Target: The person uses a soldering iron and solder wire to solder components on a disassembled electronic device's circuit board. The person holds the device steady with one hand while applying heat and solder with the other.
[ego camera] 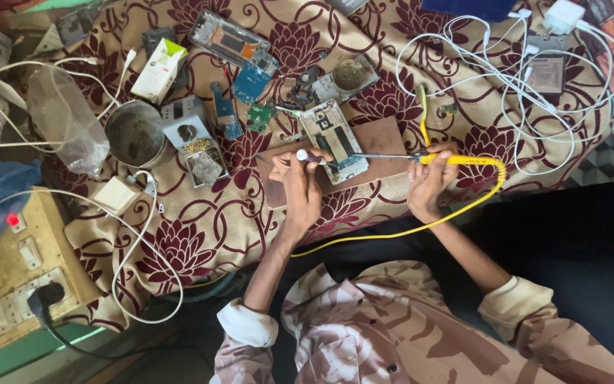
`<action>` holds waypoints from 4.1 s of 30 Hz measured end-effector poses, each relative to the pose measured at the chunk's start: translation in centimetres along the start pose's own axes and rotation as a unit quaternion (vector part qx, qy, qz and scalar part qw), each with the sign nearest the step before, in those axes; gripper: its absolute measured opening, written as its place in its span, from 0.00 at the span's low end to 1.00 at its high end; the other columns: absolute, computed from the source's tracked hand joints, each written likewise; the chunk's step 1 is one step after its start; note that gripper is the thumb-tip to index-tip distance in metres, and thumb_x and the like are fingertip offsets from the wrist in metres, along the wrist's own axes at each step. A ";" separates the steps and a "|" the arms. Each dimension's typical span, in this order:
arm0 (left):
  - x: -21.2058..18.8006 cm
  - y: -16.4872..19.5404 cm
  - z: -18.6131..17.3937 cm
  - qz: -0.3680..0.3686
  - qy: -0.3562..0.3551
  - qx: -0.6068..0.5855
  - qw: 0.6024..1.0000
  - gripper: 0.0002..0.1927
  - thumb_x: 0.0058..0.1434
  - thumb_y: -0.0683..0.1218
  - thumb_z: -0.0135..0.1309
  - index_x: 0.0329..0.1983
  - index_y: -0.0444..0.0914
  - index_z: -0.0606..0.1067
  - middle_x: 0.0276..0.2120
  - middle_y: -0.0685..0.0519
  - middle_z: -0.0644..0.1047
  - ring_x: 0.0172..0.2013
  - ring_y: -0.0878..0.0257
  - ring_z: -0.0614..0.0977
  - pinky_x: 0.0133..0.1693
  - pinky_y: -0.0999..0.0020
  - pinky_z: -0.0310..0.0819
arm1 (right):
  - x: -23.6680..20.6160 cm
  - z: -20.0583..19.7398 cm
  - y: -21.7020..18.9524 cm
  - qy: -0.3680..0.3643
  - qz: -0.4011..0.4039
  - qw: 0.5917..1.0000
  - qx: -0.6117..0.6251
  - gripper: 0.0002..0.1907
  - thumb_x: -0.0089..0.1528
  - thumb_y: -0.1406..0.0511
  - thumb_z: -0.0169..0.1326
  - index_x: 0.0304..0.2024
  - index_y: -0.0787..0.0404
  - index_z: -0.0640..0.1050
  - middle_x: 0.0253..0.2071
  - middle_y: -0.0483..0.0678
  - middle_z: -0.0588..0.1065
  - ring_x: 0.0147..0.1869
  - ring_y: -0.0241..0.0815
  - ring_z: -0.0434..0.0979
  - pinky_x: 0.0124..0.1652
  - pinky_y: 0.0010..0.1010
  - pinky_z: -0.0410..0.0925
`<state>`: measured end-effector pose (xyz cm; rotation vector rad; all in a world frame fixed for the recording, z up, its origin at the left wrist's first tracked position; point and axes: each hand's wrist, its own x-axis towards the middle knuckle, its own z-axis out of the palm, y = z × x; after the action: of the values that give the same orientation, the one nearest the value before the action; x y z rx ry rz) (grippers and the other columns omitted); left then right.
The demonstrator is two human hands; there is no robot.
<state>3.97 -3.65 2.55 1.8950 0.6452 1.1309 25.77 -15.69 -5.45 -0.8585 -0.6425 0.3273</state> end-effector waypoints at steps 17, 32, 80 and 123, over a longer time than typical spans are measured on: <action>-0.2 0.4 0.4 0.033 0.031 0.081 0.996 0.05 0.74 0.40 0.42 0.48 0.36 0.69 0.43 0.53 0.81 0.43 0.56 0.70 0.51 0.60 0.54 | 0.1 -0.5 -0.3 -0.022 0.029 0.999 -0.009 0.16 0.75 0.54 0.48 0.45 0.58 0.63 0.35 0.43 0.62 0.28 0.32 0.60 0.27 0.23 0.60; 0.1 0.1 0.1 -0.027 -0.006 -0.005 1.000 0.07 0.76 0.43 0.41 0.50 0.36 0.69 0.40 0.53 0.82 0.33 0.62 0.75 0.49 0.63 0.58 | -0.1 0.0 -0.7 -0.054 0.008 0.996 -0.076 0.17 0.77 0.56 0.45 0.42 0.61 0.62 0.25 0.43 0.61 0.23 0.32 0.61 0.24 0.26 0.62; 0.0 -1.1 -0.1 -0.008 -0.053 -0.070 0.996 0.07 0.76 0.37 0.40 0.52 0.35 0.68 0.43 0.50 0.80 0.39 0.59 0.75 0.48 0.65 0.68 | -1.0 -1.8 1.1 -0.037 0.016 0.999 -0.007 0.20 0.76 0.51 0.40 0.51 0.62 0.60 0.28 0.51 0.65 0.27 0.42 0.69 0.32 0.37 0.72; -0.8 0.2 -1.1 0.075 -0.034 0.043 0.996 0.16 0.59 0.30 0.43 0.48 0.37 0.67 0.43 0.57 0.79 0.41 0.59 0.68 0.49 0.60 0.50 | -3.0 2.3 -4.4 0.069 0.051 0.996 -0.012 0.14 0.77 0.58 0.47 0.48 0.64 0.67 0.29 0.48 0.68 0.28 0.38 0.72 0.34 0.27 0.70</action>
<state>2.68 -3.91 2.60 2.0747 0.5273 1.1426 22.04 -18.59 -2.10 -0.9298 -0.4770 0.3497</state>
